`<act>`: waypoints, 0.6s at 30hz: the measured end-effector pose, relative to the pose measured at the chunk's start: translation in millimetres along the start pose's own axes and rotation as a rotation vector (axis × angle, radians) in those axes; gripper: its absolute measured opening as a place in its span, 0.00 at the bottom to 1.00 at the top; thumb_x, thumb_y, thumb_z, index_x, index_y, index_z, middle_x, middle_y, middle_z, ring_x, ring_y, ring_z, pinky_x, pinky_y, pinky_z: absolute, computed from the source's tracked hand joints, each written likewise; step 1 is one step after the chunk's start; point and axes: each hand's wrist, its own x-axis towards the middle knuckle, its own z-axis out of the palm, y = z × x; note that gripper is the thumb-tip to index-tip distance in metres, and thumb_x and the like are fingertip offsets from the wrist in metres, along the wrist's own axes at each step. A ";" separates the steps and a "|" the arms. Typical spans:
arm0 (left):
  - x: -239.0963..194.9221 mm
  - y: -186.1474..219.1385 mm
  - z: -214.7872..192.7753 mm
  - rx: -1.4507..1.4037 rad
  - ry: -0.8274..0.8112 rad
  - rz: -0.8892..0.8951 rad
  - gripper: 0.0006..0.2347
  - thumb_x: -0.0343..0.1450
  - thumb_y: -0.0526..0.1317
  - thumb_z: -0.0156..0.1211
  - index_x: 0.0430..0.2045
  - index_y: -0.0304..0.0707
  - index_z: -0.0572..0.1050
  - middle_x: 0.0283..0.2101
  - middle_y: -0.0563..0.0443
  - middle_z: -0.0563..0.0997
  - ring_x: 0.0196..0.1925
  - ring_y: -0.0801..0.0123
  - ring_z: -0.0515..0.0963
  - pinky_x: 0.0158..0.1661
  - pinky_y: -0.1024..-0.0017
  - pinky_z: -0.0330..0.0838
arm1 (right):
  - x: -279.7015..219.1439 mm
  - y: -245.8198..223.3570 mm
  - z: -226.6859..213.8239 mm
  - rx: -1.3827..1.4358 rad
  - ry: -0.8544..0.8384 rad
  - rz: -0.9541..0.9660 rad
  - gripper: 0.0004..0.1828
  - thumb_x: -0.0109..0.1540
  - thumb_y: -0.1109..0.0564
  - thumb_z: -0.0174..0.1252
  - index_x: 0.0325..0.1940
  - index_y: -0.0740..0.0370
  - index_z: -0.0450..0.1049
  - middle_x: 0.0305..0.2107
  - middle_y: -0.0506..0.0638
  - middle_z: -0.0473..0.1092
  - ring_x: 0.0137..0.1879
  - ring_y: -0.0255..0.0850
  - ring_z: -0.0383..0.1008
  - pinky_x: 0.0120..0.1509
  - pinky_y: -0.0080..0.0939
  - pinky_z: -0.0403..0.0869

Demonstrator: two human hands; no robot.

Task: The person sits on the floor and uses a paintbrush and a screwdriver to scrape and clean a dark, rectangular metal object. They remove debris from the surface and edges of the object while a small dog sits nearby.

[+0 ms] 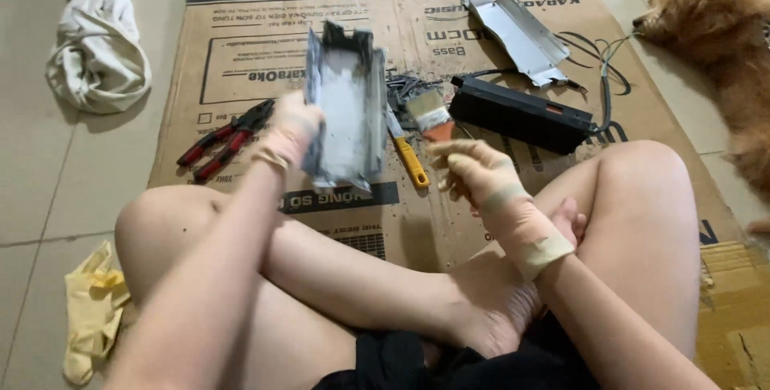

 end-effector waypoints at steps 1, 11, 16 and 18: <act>-6.0 -2.9 7.5 0.000 0.009 -0.007 0.20 0.57 0.38 0.52 0.43 0.46 0.81 0.46 0.48 0.85 0.54 0.56 0.81 0.54 0.58 0.76 | 2.4 -6.2 0.4 0.000 -0.012 0.000 0.18 0.63 0.66 0.48 0.55 0.72 0.75 0.37 0.65 0.77 0.27 0.40 0.77 0.24 0.31 0.73; -142.9 40.8 19.4 -0.173 -0.038 -0.267 0.19 0.61 0.35 0.51 0.47 0.39 0.79 0.48 0.41 0.84 0.57 0.50 0.79 0.56 0.54 0.75 | -24.8 -35.3 7.0 0.044 -0.392 0.068 0.40 0.51 0.66 0.65 0.68 0.71 0.66 0.44 0.56 0.67 0.47 0.42 0.74 0.49 0.43 0.78; -138.8 38.1 31.6 -0.120 -0.092 -0.315 0.20 0.63 0.34 0.49 0.50 0.38 0.76 0.50 0.40 0.82 0.59 0.48 0.78 0.57 0.53 0.74 | -18.9 -15.0 9.7 0.202 -0.595 0.123 0.48 0.42 0.62 0.74 0.66 0.73 0.67 0.40 0.58 0.68 0.41 0.44 0.72 0.51 0.55 0.80; -135.0 33.7 31.7 -0.090 -0.125 -0.357 0.20 0.64 0.33 0.47 0.52 0.37 0.75 0.52 0.39 0.82 0.60 0.46 0.78 0.58 0.52 0.73 | -14.6 -10.2 15.1 -0.075 -0.397 -0.017 0.33 0.49 0.62 0.73 0.58 0.69 0.74 0.38 0.59 0.70 0.35 0.42 0.73 0.40 0.44 0.79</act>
